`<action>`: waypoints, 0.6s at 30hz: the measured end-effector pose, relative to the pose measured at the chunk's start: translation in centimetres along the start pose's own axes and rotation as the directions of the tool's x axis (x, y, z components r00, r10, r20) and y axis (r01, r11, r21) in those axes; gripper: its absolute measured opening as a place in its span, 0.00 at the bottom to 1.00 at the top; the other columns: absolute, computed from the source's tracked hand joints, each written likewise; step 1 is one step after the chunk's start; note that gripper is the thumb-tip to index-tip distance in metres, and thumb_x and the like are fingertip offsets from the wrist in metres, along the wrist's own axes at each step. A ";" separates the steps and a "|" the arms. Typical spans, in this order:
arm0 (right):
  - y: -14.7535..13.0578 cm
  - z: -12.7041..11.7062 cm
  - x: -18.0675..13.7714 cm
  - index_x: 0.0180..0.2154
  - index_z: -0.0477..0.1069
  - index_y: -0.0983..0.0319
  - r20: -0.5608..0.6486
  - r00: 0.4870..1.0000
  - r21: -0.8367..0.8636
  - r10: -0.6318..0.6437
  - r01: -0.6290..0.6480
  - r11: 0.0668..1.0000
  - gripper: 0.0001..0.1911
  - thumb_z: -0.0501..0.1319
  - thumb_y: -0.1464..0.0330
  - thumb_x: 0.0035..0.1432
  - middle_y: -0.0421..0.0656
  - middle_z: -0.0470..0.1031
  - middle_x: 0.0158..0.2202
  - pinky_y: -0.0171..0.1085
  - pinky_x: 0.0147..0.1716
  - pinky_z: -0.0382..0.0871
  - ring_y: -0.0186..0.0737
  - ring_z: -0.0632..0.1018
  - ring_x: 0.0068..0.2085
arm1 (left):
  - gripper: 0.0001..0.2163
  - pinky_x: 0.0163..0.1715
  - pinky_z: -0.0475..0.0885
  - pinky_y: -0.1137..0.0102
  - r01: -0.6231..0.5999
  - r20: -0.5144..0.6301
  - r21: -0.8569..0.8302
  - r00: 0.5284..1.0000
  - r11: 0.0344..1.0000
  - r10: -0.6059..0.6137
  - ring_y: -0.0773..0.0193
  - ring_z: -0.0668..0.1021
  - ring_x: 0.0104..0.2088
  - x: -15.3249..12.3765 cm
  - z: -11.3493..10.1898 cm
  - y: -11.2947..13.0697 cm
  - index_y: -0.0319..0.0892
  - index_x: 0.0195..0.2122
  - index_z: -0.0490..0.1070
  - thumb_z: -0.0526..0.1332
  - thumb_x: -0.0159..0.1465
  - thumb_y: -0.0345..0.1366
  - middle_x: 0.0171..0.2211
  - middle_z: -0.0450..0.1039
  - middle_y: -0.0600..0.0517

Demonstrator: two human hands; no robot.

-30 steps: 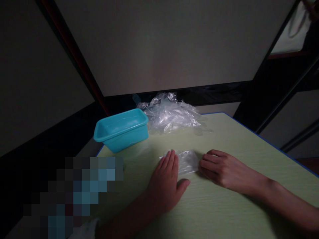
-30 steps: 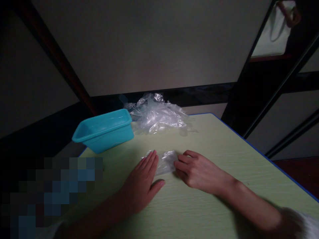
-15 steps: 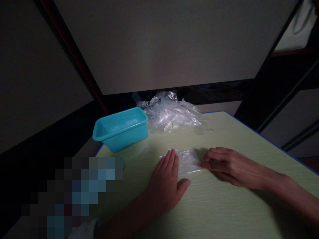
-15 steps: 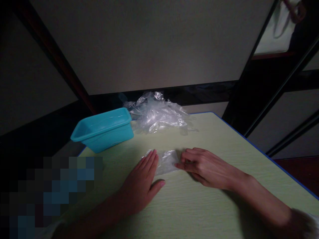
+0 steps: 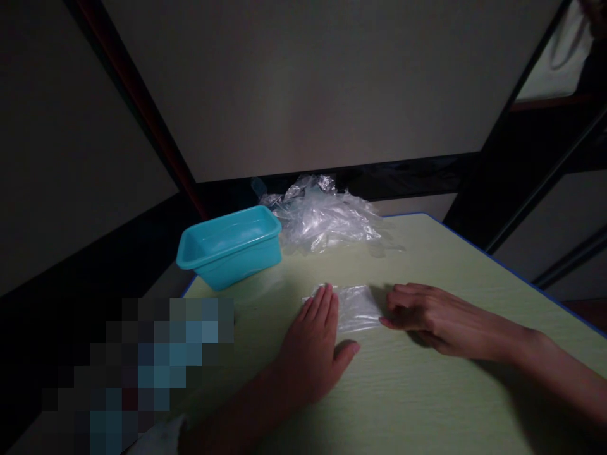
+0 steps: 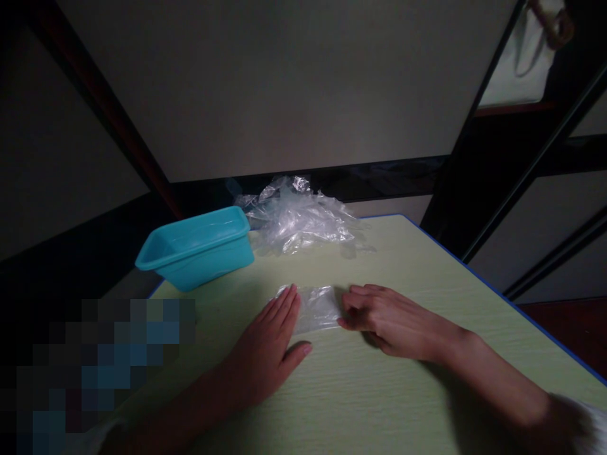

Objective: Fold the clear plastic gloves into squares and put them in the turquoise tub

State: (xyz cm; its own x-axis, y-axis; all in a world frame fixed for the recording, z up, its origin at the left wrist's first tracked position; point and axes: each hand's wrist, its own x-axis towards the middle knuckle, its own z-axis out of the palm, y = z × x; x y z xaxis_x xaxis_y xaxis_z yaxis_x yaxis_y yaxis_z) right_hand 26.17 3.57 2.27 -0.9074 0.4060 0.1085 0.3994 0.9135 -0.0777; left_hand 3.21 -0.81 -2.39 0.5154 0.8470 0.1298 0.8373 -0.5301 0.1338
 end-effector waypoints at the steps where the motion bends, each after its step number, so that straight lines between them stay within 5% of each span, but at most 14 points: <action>1: 0.0 0.1 0.0 0.34 0.72 0.64 -0.005 1.000 0.018 0.001 -0.001 1.000 0.15 0.48 0.79 0.58 0.44 0.68 0.30 0.40 0.31 0.60 0.40 0.67 0.33 | 0.30 0.58 0.56 0.54 -0.002 -0.005 -0.005 1.000 1.000 0.002 0.49 0.50 0.62 0.0 0.0 0.0 0.26 0.60 0.49 0.52 0.63 0.45 0.62 0.45 0.32; 8: 0.1 0.6 0.0 0.31 0.72 0.63 -0.076 0.997 0.131 0.010 0.000 0.991 0.15 0.48 0.79 0.54 0.44 0.66 0.28 0.39 0.28 0.61 0.39 0.67 0.31 | 0.31 0.58 0.53 0.50 0.004 -0.132 -0.079 0.991 0.997 -0.015 0.50 0.44 0.63 -0.2 0.1 0.0 0.30 0.61 0.44 0.55 0.60 0.38 0.63 0.41 0.34; 18: -1.5 0.3 0.3 0.25 0.68 0.62 -0.059 0.998 0.061 -0.026 0.029 0.998 0.11 0.48 0.75 0.51 0.45 0.66 0.25 0.41 0.28 0.62 0.41 0.67 0.28 | 0.29 0.58 0.52 0.46 -0.003 -0.247 0.005 0.969 1.000 0.004 0.52 0.61 0.59 -0.8 -0.6 -0.4 0.33 0.57 0.53 0.50 0.51 0.25 0.57 0.60 0.39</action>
State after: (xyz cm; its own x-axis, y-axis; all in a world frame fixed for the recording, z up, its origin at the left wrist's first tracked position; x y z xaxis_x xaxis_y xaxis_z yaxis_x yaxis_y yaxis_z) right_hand 25.31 2.33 2.07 -0.9082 0.3831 0.1685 0.3639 0.9217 -0.1343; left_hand 2.32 -1.28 -1.96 0.4581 0.8088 0.3688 0.8367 -0.5324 0.1283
